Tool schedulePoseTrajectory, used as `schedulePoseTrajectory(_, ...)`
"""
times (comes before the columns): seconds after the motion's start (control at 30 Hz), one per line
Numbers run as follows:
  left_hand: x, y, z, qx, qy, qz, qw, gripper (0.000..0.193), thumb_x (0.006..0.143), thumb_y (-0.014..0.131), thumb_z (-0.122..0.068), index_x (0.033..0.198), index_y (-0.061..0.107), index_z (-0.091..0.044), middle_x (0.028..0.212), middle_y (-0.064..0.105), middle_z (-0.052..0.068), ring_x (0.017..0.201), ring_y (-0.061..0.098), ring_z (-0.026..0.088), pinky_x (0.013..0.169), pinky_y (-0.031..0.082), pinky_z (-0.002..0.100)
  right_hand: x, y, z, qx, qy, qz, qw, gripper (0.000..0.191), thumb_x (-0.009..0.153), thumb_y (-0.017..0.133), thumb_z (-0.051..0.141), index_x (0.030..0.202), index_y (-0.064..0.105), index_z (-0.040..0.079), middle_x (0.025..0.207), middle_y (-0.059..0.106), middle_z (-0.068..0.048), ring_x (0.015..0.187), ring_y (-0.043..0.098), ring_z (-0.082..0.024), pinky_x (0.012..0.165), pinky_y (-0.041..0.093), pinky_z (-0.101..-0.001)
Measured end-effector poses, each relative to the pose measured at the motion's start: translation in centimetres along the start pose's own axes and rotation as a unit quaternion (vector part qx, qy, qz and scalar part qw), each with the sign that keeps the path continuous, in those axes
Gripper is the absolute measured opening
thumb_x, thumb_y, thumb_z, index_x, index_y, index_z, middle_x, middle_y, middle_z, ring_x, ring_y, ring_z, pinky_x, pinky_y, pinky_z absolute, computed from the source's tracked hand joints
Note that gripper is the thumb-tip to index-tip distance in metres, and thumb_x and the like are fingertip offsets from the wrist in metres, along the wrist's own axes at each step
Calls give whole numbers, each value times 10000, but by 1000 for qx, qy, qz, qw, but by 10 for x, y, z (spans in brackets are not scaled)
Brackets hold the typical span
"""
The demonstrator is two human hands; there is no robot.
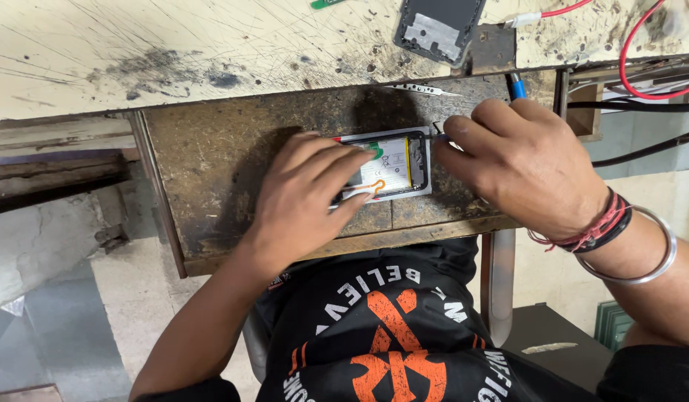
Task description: The person pries open a smartphone on a repair bench, removes the back cover, and uses a spudger and screwdriver to disconnect and work on the internal battery and components. They lift out small parts, set them on the bench, and continue prying at the phone's internals.
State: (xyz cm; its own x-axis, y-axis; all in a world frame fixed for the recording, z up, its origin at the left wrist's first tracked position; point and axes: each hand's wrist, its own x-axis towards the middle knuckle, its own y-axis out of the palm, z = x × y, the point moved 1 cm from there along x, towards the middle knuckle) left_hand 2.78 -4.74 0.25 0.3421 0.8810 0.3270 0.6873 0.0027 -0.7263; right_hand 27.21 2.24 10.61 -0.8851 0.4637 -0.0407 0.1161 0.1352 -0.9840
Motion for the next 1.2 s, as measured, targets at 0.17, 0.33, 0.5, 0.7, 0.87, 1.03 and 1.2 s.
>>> schedulePoseTrajectory(0.17,30,23,-13,0,-17,0,1000,323,901,777,-240,1185,731,-92,1067,732,42,999,668,231,945,525,402,-15,4,-1,44,68,-64,995,312,738,679,109,1032,774,153,1023,677,0,921,618,-206,749,526,-353)
schedulePoseTrajectory(0.33,60,46,-16,52,-22,32,998,159,884,743,-162,1035,758,-113,912,704,36,921,682,237,818,524,411,-40,28,4,110,197,-94,970,335,862,693,-23,1126,790,160,1111,706,-17,900,624,-235,789,533,-344)
schedulePoseTrajectory(0.5,75,59,-20,178,40,79,980,81,829,702,-79,898,704,-121,906,694,34,903,696,202,814,533,369,-63,56,14,184,299,-173,920,229,896,785,21,1103,777,119,1054,695,-56,943,630,-278,822,513,-383)
schedulePoseTrajectory(0.7,77,58,-27,285,139,104,943,89,815,676,-134,899,650,-117,836,650,24,802,664,172,738,503,324,-74,85,31,272,378,-256,847,142,940,833,-3,1035,753,67,998,704,-80,942,679,-260,820,518,-341)
schedulePoseTrajectory(0.87,79,59,-27,338,184,86,919,72,841,646,-187,880,613,-138,816,600,-4,775,620,154,711,479,306,-75,104,35,312,400,-285,813,175,935,822,-28,1069,746,54,1014,715,-91,947,689,-254,861,535,-362)
schedulePoseTrajectory(1.03,79,64,-21,371,222,71,899,87,872,618,-223,890,597,-140,799,545,-16,732,569,142,651,449,298,-74,115,39,342,403,-294,796,176,928,805,-45,1068,743,43,1044,704,-102,991,694,-260,854,544,-351)
schedulePoseTrajectory(1.2,77,70,-14,382,227,66,894,109,881,611,-208,928,579,-115,852,539,-1,740,564,136,605,457,283,-75,120,39,341,402,-297,796,175,929,806,-41,1066,739,45,1047,712,-97,1002,698,-260,872,545,-353)
